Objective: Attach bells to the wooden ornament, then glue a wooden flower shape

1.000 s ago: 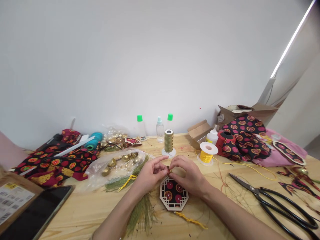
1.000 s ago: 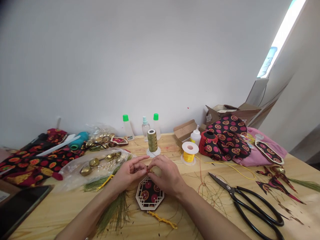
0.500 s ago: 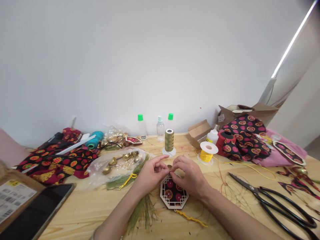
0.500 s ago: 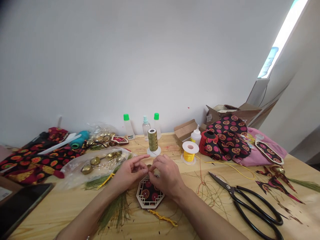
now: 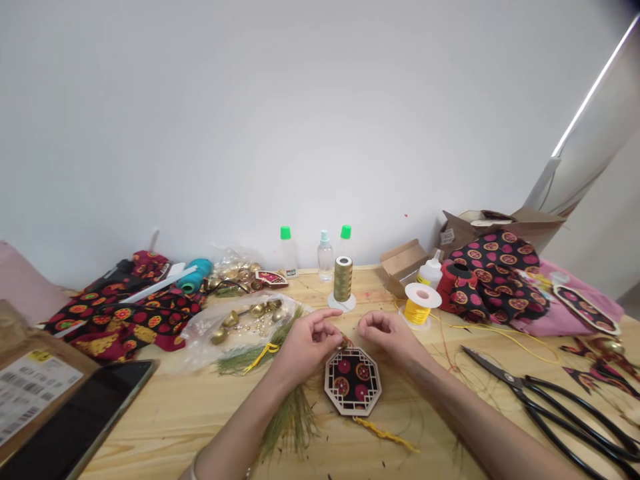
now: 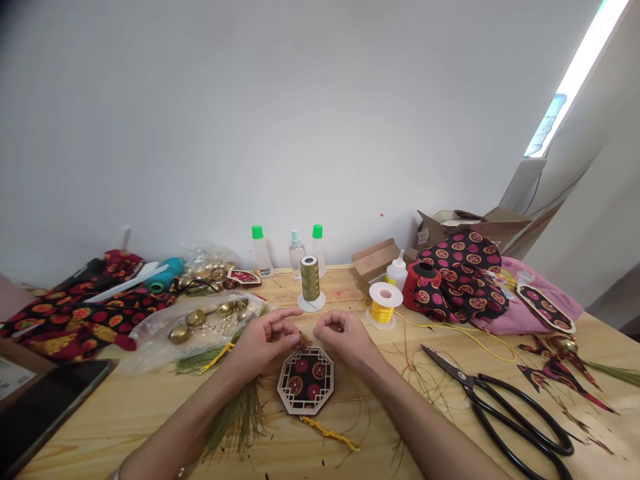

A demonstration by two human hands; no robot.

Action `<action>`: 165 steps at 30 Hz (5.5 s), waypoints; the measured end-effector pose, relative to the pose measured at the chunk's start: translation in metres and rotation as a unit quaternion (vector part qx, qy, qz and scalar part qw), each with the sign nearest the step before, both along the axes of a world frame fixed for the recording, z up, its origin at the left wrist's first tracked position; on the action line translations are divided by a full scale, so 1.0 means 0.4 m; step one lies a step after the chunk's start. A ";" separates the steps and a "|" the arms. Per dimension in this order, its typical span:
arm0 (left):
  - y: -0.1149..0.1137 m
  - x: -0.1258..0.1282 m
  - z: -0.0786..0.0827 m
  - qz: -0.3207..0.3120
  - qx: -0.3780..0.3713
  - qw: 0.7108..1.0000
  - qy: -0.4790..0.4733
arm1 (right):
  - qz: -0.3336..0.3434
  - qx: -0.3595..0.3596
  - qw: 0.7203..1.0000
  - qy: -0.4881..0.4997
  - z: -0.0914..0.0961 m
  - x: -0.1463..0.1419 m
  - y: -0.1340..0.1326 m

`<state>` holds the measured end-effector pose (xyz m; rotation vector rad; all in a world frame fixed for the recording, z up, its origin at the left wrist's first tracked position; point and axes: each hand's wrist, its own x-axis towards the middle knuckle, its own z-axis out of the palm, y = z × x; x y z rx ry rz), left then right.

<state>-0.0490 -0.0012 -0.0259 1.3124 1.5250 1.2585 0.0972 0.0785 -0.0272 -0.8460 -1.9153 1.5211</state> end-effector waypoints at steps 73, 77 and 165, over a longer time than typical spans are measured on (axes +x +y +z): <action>-0.006 -0.010 0.000 0.070 -0.078 0.988 -0.111 | 0.024 0.714 0.683 -0.154 -0.009 0.001 -0.048; -0.008 -0.008 0.002 0.075 -0.084 0.988 -0.107 | 0.016 0.689 0.710 -0.143 -0.018 -0.002 -0.043; 0.005 -0.004 -0.020 0.075 -0.012 0.996 0.045 | -0.028 0.322 0.946 -0.041 -0.040 -0.029 -0.030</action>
